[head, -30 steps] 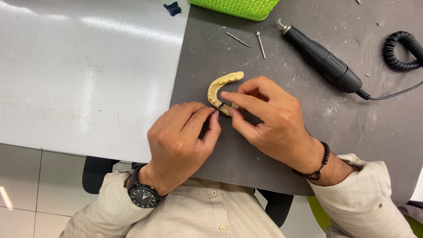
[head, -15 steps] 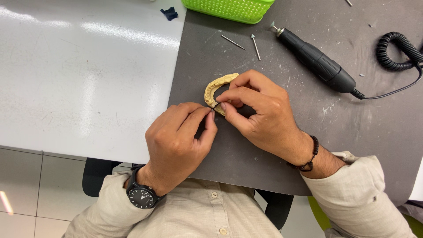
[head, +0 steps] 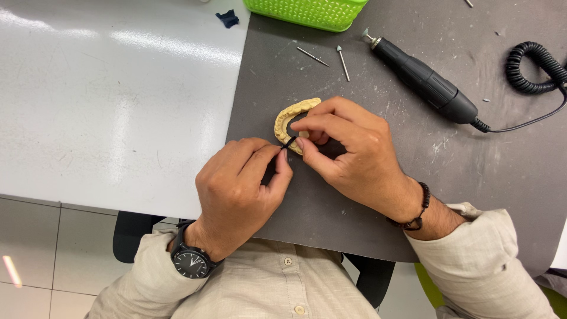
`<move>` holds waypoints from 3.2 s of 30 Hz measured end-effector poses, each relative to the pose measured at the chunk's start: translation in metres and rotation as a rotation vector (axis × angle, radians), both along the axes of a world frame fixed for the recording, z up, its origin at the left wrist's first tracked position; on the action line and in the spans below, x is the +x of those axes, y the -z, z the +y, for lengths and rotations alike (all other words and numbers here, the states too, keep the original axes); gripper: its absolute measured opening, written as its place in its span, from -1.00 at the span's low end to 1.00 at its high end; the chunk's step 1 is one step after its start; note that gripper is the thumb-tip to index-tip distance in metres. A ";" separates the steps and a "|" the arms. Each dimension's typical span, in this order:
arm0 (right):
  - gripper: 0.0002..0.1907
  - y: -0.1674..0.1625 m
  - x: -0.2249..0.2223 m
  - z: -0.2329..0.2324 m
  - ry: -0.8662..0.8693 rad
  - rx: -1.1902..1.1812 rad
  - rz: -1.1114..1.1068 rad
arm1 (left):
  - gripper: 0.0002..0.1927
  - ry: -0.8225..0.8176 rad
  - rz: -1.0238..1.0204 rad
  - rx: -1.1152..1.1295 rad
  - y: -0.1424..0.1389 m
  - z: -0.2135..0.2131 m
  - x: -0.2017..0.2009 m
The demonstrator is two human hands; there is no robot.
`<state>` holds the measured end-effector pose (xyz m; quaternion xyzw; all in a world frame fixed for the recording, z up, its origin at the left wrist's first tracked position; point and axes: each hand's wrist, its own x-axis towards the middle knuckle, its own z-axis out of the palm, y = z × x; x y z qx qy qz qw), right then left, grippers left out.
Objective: The person holds a dental prosthesis over a stone model, presses it into place, and rubs and sands its edges with small abrasive pieces to refine the fit. They repeatedly seat the prosthesis on the model, turn it over, and pick up replacement abrasive strips from the bench mat.
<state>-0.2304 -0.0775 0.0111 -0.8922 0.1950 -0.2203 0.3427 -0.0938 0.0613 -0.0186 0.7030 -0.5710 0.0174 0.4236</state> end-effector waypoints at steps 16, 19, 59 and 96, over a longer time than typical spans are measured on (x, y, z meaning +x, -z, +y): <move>-0.81 -0.017 -0.009 -0.003 -0.060 0.117 -0.021 | -0.90 -0.013 0.051 -0.007 -0.002 0.002 0.002; -0.81 -0.017 -0.010 -0.003 -0.065 0.104 -0.018 | -0.90 -0.011 0.050 -0.003 -0.002 0.002 0.001; -0.80 0.005 -0.002 -0.023 -0.117 0.117 0.089 | -0.92 0.034 0.057 0.107 0.003 -0.002 0.002; -0.85 0.005 0.001 -0.014 -0.101 -0.135 0.053 | -0.90 0.008 0.009 0.084 0.004 -0.001 0.000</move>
